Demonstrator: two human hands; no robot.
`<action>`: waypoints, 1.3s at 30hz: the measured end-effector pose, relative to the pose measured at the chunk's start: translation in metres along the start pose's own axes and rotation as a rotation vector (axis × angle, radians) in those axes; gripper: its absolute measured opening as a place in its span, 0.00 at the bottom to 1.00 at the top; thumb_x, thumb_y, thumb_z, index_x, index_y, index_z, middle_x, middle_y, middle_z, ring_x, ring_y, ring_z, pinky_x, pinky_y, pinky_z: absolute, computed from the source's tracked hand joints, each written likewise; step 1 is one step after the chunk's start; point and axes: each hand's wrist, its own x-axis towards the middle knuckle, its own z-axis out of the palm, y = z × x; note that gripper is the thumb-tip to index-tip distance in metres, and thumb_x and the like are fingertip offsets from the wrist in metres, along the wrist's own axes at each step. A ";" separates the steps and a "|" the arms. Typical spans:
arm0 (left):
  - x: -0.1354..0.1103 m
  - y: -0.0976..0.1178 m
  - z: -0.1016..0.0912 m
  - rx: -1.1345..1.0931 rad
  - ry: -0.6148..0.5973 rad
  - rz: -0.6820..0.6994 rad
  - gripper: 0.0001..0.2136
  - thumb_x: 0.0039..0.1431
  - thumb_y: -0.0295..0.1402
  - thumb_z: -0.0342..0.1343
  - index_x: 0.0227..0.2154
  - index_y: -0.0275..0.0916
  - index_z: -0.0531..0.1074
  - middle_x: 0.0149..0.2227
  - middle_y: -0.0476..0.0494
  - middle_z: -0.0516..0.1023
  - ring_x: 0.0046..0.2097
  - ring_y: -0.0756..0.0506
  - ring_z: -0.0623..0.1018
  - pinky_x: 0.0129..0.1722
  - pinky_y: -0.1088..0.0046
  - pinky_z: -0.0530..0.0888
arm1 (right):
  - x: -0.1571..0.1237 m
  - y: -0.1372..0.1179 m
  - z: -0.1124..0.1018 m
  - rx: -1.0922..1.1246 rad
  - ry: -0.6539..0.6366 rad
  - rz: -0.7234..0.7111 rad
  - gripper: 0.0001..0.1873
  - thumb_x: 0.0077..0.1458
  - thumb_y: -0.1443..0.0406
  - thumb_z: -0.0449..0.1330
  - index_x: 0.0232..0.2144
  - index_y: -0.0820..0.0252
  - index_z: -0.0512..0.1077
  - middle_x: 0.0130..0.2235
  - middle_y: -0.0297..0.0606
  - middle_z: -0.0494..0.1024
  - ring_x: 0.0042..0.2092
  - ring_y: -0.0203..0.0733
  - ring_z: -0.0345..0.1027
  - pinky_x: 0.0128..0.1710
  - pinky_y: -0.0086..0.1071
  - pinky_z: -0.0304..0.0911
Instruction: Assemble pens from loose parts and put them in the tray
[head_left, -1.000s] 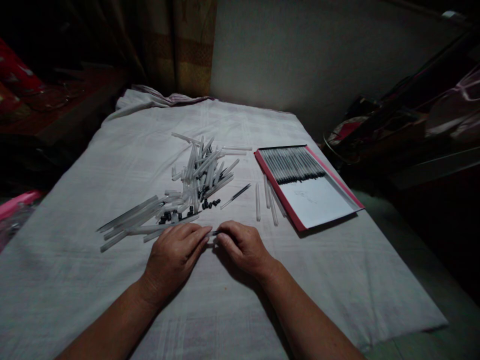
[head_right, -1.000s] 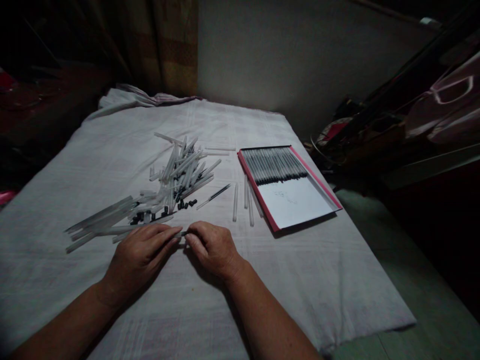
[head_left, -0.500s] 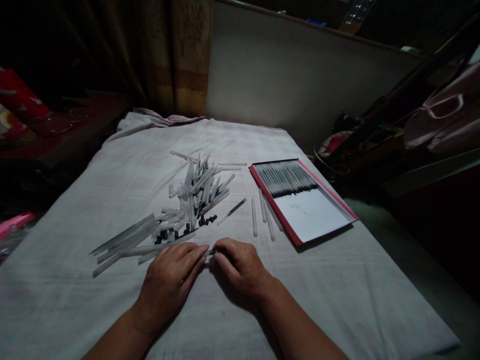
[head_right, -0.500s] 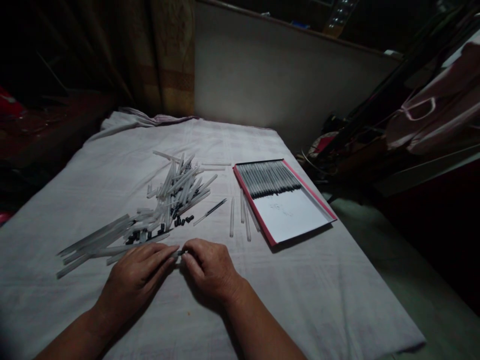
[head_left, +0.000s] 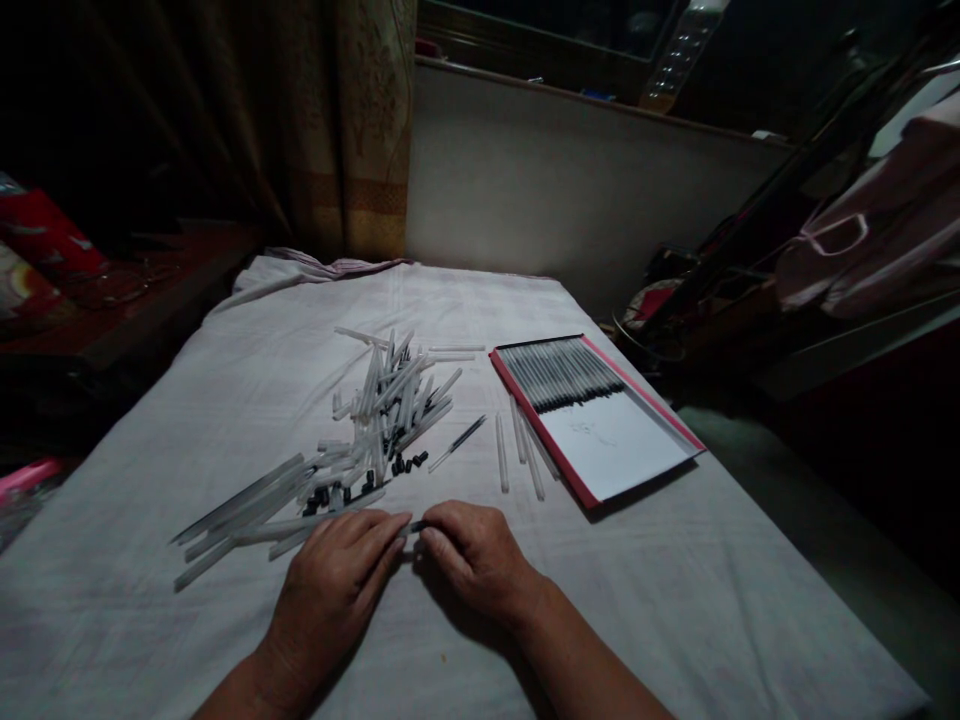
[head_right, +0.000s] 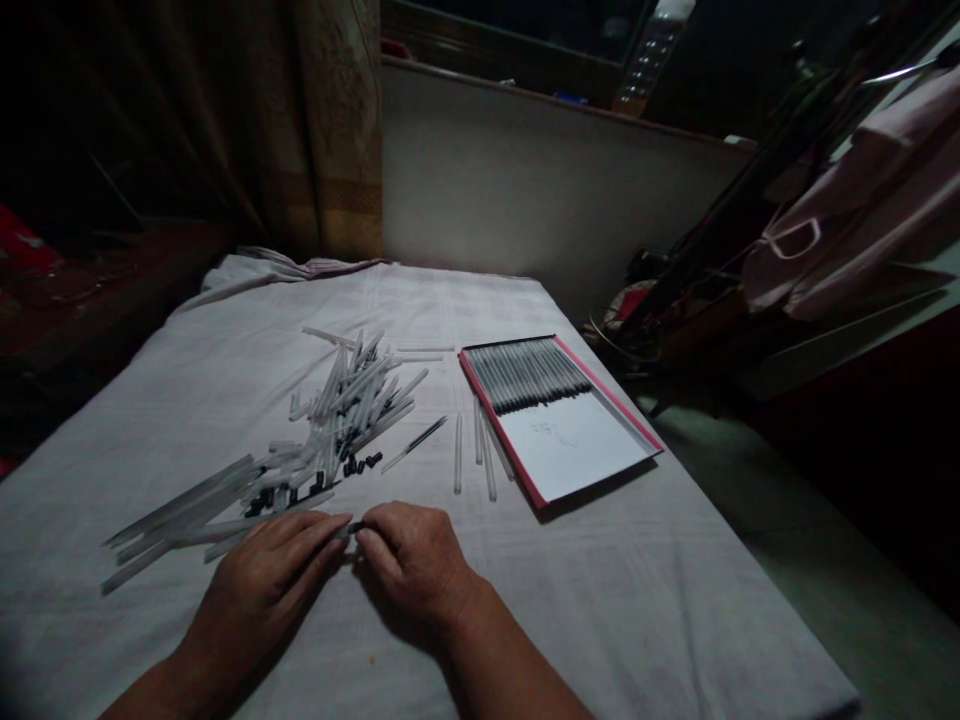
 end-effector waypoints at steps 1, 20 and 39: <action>0.000 0.000 0.000 -0.006 -0.006 0.000 0.11 0.68 0.36 0.50 0.47 0.42 0.75 0.39 0.44 0.82 0.38 0.45 0.80 0.39 0.69 0.74 | 0.000 -0.001 0.000 0.000 -0.003 0.006 0.10 0.63 0.65 0.52 0.33 0.59 0.72 0.28 0.37 0.77 0.30 0.36 0.68 0.32 0.27 0.59; 0.006 0.003 -0.004 -0.002 0.030 0.013 0.08 0.67 0.34 0.52 0.45 0.40 0.72 0.39 0.43 0.82 0.40 0.45 0.81 0.41 0.67 0.73 | -0.001 0.001 0.001 0.089 -0.002 0.045 0.10 0.60 0.64 0.55 0.33 0.61 0.76 0.29 0.39 0.79 0.31 0.38 0.72 0.34 0.28 0.63; 0.006 -0.058 -0.049 0.242 -0.063 -0.216 0.14 0.62 0.34 0.49 0.44 0.46 0.78 0.45 0.40 0.80 0.46 0.37 0.78 0.45 0.58 0.71 | 0.015 0.009 -0.019 0.844 0.472 0.731 0.21 0.43 0.49 0.66 0.30 0.59 0.70 0.23 0.33 0.76 0.20 0.32 0.64 0.16 0.24 0.57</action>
